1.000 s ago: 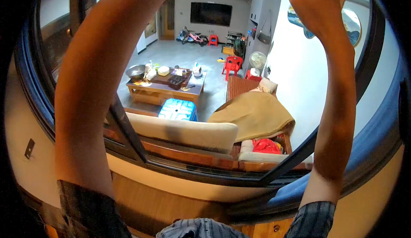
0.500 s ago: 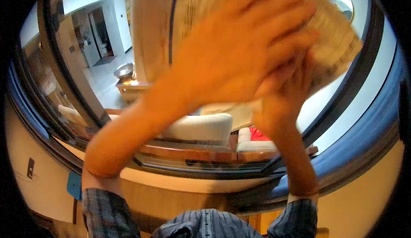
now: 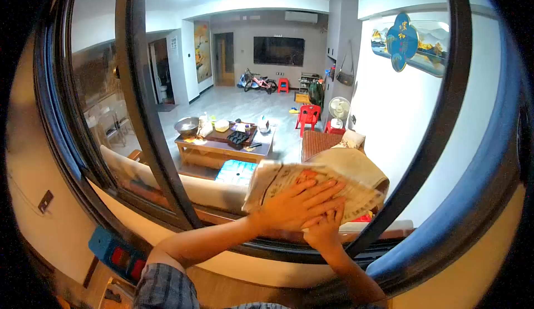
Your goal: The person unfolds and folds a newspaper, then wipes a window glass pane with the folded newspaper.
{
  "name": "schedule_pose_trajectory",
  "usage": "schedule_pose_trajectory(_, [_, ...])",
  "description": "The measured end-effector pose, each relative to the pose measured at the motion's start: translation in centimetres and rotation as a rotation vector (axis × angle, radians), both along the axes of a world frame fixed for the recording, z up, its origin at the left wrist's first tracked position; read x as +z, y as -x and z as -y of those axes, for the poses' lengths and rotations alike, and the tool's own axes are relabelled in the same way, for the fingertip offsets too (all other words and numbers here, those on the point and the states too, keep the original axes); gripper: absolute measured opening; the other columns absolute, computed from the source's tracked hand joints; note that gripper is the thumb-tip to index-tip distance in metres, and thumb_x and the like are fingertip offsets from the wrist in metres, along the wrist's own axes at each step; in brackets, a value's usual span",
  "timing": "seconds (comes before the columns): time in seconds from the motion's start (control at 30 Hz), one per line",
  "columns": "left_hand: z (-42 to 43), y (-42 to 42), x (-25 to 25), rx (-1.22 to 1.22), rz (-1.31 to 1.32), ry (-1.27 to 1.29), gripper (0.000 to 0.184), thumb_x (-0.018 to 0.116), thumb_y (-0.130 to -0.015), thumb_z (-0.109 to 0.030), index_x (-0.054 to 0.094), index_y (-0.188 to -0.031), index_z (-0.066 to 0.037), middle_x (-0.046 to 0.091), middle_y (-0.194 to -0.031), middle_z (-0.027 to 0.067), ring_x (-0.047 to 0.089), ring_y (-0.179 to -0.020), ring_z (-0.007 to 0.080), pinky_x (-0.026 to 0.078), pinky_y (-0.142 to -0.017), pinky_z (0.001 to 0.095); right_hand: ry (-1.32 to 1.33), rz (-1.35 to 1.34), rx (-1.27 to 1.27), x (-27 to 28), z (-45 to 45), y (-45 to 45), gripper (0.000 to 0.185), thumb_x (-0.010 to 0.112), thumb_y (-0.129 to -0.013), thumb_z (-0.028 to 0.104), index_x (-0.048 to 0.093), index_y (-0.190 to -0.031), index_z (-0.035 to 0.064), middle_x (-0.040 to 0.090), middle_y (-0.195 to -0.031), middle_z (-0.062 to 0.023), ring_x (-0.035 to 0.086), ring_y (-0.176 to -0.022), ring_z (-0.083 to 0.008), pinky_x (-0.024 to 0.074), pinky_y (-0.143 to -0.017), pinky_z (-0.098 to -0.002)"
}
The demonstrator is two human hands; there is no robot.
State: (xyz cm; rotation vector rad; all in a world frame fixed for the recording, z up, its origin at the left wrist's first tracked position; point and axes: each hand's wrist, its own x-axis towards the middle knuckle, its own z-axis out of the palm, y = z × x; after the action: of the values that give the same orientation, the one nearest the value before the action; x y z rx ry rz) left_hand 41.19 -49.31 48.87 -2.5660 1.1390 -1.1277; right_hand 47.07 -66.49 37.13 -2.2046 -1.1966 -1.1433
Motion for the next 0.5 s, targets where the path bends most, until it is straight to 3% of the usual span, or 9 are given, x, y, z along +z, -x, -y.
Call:
schedule_pose_trajectory(0.13, [-0.6,1.3,-7.5,0.023,-0.202,0.03,0.069,0.056,-0.095,-0.04,0.04,-0.157,-0.016,0.032,-0.165,0.0123,0.03,-0.152,0.0282,0.022,-0.123,0.0473,0.05,-0.007,-0.004,-6.4,-0.2,2.3,0.042,0.068,-0.082,0.017,0.069,-0.117,-0.0041,0.053,-0.14,-0.028,0.041,-0.136,-0.0475,0.0177,-0.117,-0.0709])
schedule_pose_trajectory(0.23, [0.5,2.9,-9.4,0.085,-0.236,0.06,0.068,0.057,-0.095,-0.041,0.04,-0.158,-0.02,0.032,-0.165,0.0132,0.031,-0.152,0.0296,0.023,-0.122,0.0481,0.075,0.003,0.04,-5.3,1.2,5.0,0.037,0.064,-0.086,0.017,0.07,-0.119,0.002,0.058,-0.137,-0.0192,0.048,-0.135,-0.0375,0.0259,-0.117,-0.0675])
schedule_pose_trajectory(0.27, [0.7,2.9,-9.8,0.039,-0.203,0.097,0.068,0.053,-0.098,-0.049,0.037,-0.16,-0.024,0.03,-0.165,0.0175,0.038,-0.146,0.0378,0.026,-0.119,0.0547,0.073,0.022,0.043,-4.6,1.8,5.7,0.033,0.062,-0.087,0.015,0.071,-0.116,0.0015,0.059,-0.136,-0.0181,0.047,-0.137,-0.0347,0.0288,-0.116,-0.0652])
schedule_pose_trajectory(0.37, [2.2,4.2,-5.7,-0.046,-0.152,0.241,0.07,0.059,-0.094,-0.045,0.04,-0.158,-0.021,0.03,-0.166,0.0164,0.031,-0.152,0.035,0.025,-0.121,0.0504,-0.076,0.014,0.028,-1.7,2.3,6.3,0.028,0.063,-0.089,0.018,0.073,-0.111,0.0037,0.059,-0.136,-0.0161,0.047,-0.138,-0.0331,0.0293,-0.117,-0.0631])
schedule_pose_trajectory(0.4, [2.8,4.8,-2.7,0.016,-0.084,0.169,0.071,0.059,-0.093,-0.046,0.042,-0.157,-0.021,0.029,-0.165,0.0185,0.032,-0.151,0.0373,0.027,-0.12,0.0515,-0.033,0.096,0.008,0.7,3.0,6.6,0.031,0.062,-0.091,0.021,0.071,-0.117,0.0051,0.056,-0.141,-0.0155,0.044,-0.14,-0.0341,0.0276,-0.118,-0.0638])
schedule_pose_trajectory(0.43, [3.2,4.7,-0.1,-0.077,-0.077,0.22,0.071,0.058,-0.093,-0.048,0.042,-0.157,-0.021,0.03,-0.165,0.0197,0.033,-0.151,0.0377,0.027,-0.121,0.0517,0.01,0.176,-0.01,3.6,3.8,6.7,0.035,0.062,-0.093,0.023,0.07,-0.123,0.0066,0.053,-0.147,-0.0149,0.041,-0.142,-0.0351,0.0258,-0.118,-0.0645])
schedule_pose_trajectory(0.5, [4.1,5.2,6.0,-0.033,0.092,0.129,0.067,0.047,-0.098,-0.057,0.044,-0.156,-0.023,0.033,-0.164,0.0169,0.036,-0.15,0.0361,0.028,-0.12,0.0534,-0.1,0.192,-0.001,8.0,4.6,5.8,0.038,0.06,-0.096,0.029,0.068,-0.128,0.0101,0.049,-0.151,-0.013,0.036,-0.146,-0.0378,0.0228,-0.119,-0.0655])
